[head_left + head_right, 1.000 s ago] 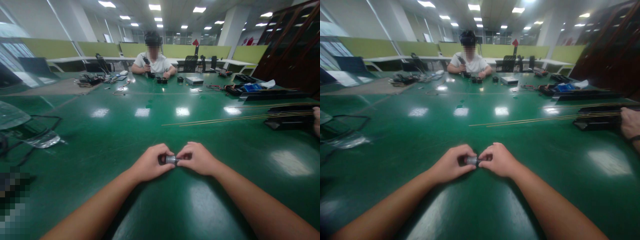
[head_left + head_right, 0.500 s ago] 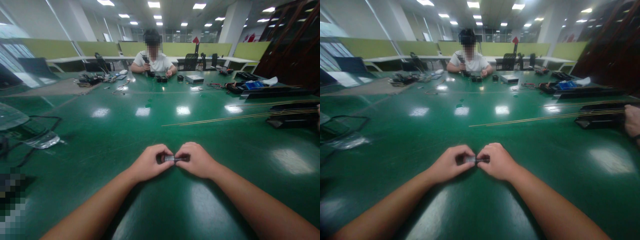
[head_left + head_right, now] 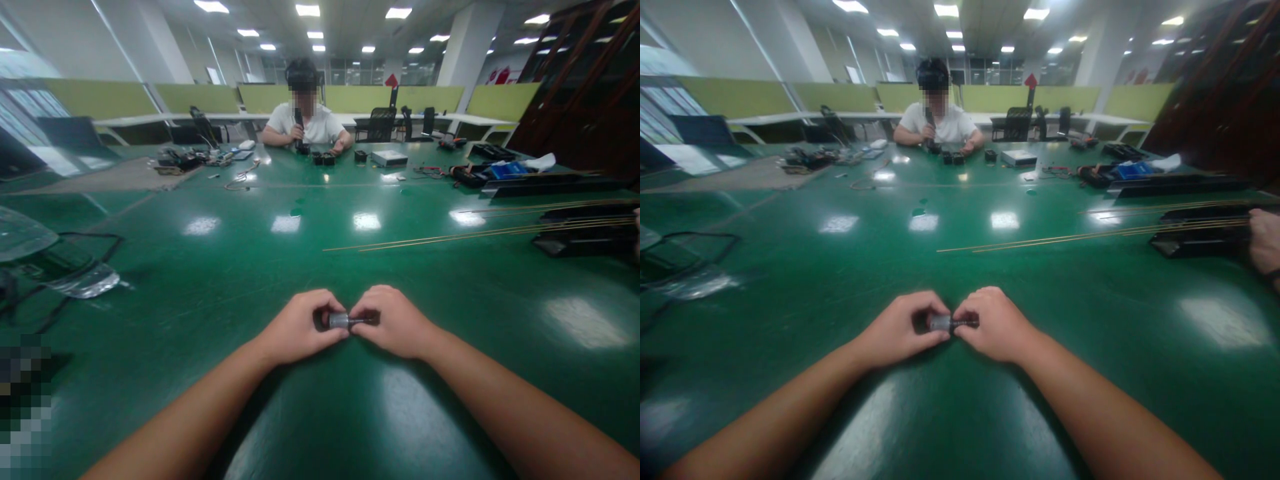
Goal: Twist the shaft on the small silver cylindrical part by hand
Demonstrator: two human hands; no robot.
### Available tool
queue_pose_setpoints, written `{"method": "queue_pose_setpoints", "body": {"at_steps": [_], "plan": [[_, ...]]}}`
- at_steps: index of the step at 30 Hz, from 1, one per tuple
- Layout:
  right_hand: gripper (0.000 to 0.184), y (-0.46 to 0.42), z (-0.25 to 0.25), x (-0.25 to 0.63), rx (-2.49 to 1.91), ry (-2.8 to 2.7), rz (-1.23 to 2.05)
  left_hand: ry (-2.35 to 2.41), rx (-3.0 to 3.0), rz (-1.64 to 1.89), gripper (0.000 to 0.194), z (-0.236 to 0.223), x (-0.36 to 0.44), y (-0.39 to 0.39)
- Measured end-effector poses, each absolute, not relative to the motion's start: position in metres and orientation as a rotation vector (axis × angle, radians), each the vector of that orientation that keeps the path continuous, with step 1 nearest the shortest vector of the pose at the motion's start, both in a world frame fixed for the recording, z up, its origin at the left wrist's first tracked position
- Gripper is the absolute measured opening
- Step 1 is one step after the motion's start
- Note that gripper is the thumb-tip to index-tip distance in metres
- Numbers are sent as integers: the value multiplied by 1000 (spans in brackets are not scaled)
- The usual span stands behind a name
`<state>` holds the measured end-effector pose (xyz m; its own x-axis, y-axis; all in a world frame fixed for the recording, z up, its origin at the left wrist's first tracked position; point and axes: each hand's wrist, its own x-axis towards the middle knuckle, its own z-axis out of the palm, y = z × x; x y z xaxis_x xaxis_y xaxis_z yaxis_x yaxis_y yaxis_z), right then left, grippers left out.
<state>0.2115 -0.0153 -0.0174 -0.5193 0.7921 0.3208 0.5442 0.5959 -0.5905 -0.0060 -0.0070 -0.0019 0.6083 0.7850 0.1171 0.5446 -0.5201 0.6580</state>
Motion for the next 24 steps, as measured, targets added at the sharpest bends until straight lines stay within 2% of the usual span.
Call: {"method": "queue_pose_setpoints", "body": {"at_steps": [24], "plan": [[7, -14, -13, 220, -1098, -2307, 569, 1041, 2274, 536, 15, 2, -5, -7]]}}
